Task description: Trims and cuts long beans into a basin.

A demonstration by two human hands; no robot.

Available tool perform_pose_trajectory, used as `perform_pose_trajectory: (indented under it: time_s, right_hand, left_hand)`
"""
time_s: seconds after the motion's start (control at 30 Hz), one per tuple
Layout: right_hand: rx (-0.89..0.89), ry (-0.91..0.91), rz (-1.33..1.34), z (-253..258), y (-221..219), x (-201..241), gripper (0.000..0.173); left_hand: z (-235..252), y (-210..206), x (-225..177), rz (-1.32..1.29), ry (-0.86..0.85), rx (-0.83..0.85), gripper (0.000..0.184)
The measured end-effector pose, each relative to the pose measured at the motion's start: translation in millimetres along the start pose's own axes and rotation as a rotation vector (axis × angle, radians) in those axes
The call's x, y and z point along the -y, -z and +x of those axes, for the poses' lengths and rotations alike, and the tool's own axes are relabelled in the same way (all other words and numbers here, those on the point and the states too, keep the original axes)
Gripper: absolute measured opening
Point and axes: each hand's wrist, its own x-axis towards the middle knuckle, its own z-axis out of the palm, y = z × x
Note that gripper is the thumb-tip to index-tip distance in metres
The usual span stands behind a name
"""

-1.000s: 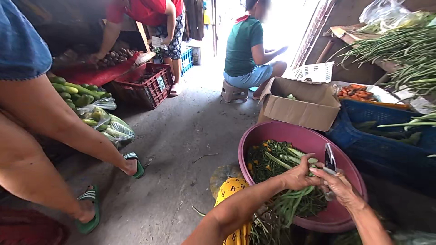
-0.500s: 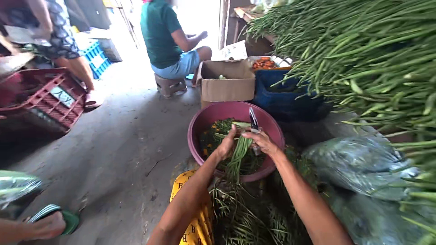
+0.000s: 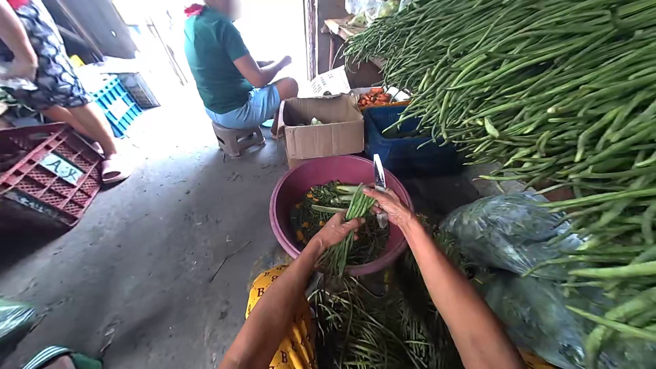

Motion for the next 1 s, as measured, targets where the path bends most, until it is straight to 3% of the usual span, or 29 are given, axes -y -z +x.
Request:
perform_pose_trajectory:
  time_s: [0.07,0.17,0.23,0.33,0.57,0.83,1.0]
  right_hand:
    - [-0.062,-0.096,-0.040,-6.6,-0.3,-3.0,0.023]
    - [-0.126,-0.277,-0.239,-18.1,0.7,-12.4,0.052]
    - [-0.055,-0.381,-0.469,-26.4,0.4,-16.5,0.064]
    - [0.047,-0.377,-0.741,-34.2,-8.8,-13.9,0.075]
    - [0.088,-0.262,-0.839,-32.3,-20.8,0.8,0.073]
    - [0.048,-0.304,-0.935,-26.7,-40.1,-2.8,0.087]
    - [-0.023,-0.265,-0.809,-22.0,-47.8,-18.1,0.081]
  left_hand:
    - [-0.6,2.9,0.4,-0.004,0.014,-0.037,0.024]
    - [0.3,8.3,-0.3,-0.048,-0.002,-0.107,0.022]
    - [1.9,10.4,0.6,-0.088,-0.008,-0.130,0.020]
    - [5.3,9.1,2.3,-0.087,-0.009,-0.132,0.020]
    - [8.3,4.6,4.4,0.028,0.024,-0.124,0.028]
    - [10.5,5.1,-3.5,0.745,0.164,-0.180,0.047]
    - [7.3,5.8,-2.3,0.831,0.196,-0.236,0.047]
